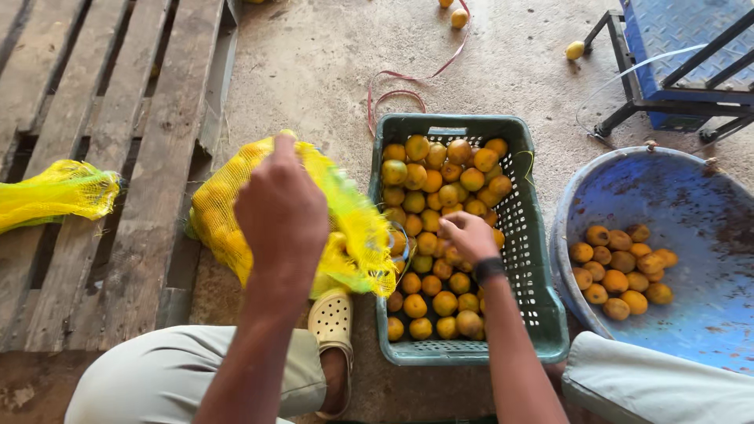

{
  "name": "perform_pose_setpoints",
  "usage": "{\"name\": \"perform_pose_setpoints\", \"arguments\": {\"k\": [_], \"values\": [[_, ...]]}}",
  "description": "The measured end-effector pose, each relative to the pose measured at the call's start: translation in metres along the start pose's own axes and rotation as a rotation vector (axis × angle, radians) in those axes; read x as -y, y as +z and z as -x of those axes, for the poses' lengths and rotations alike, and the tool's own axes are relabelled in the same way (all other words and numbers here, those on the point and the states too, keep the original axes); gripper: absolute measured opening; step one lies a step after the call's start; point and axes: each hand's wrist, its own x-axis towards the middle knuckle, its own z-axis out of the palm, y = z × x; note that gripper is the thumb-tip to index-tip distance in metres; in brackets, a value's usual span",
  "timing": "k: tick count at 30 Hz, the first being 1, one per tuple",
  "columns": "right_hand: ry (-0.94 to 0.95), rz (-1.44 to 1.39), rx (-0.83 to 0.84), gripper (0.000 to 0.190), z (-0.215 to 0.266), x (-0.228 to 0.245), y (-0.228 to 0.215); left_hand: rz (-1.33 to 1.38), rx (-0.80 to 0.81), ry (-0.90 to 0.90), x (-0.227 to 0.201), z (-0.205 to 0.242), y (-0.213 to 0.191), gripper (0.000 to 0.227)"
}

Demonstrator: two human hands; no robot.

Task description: The person sits on the floor and transfers yellow fruits from a green crate into a yellow mesh bag. They pick up fruits one by one, briefly inspect them, and place them into the bag. The person continues this process until the bag is full.

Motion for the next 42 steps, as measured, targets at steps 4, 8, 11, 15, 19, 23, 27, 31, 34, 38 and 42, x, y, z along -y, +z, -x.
{"name": "perform_pose_setpoints", "arguments": {"k": [4,8,11,15,19,23,27,31,34,38,42], "values": [[-0.188,0.263,-0.188,0.045,-0.077,-0.058,0.056,-0.012,-0.051,-0.006,0.005,-0.006,-0.005,0.015],[-0.196,0.542,-0.246,0.065,-0.098,-0.076,0.101,-0.016,-0.038,-0.033,0.007,-0.007,-0.013,0.014],[-0.033,0.544,-0.225,0.064,-0.091,-0.07,0.113,-0.019,-0.048,-0.047,0.009,-0.01,-0.015,0.019],[-0.135,0.58,-0.261,0.061,-0.075,-0.06,0.109,0.0,-0.003,-0.052,0.012,-0.011,-0.014,0.021],[-0.27,0.544,-0.319,0.056,-0.054,-0.053,0.095,0.01,-0.01,-0.038,0.011,-0.011,-0.014,0.022],[-0.316,0.306,-0.421,0.055,-0.013,-0.032,0.081,0.019,0.008,-0.041,0.008,-0.012,-0.014,0.021],[-0.842,0.296,-0.586,0.057,0.027,0.017,0.038,0.047,0.025,0.013,0.003,-0.007,-0.011,0.018],[-0.734,-0.586,-0.226,0.061,0.069,0.066,0.008,0.05,0.005,0.068,-0.001,0.0,-0.012,0.019],[-0.553,-1.096,0.053,0.067,0.099,0.086,-0.008,0.039,0.001,0.087,-0.002,0.001,-0.012,0.021],[-0.708,-0.778,-0.093,0.067,0.122,0.094,-0.015,0.025,0.002,0.095,0.003,0.001,-0.007,0.023],[-0.858,-0.477,-0.204,0.065,0.123,0.101,-0.021,0.017,0.046,0.092,0.002,0.0,-0.003,0.018]]}}
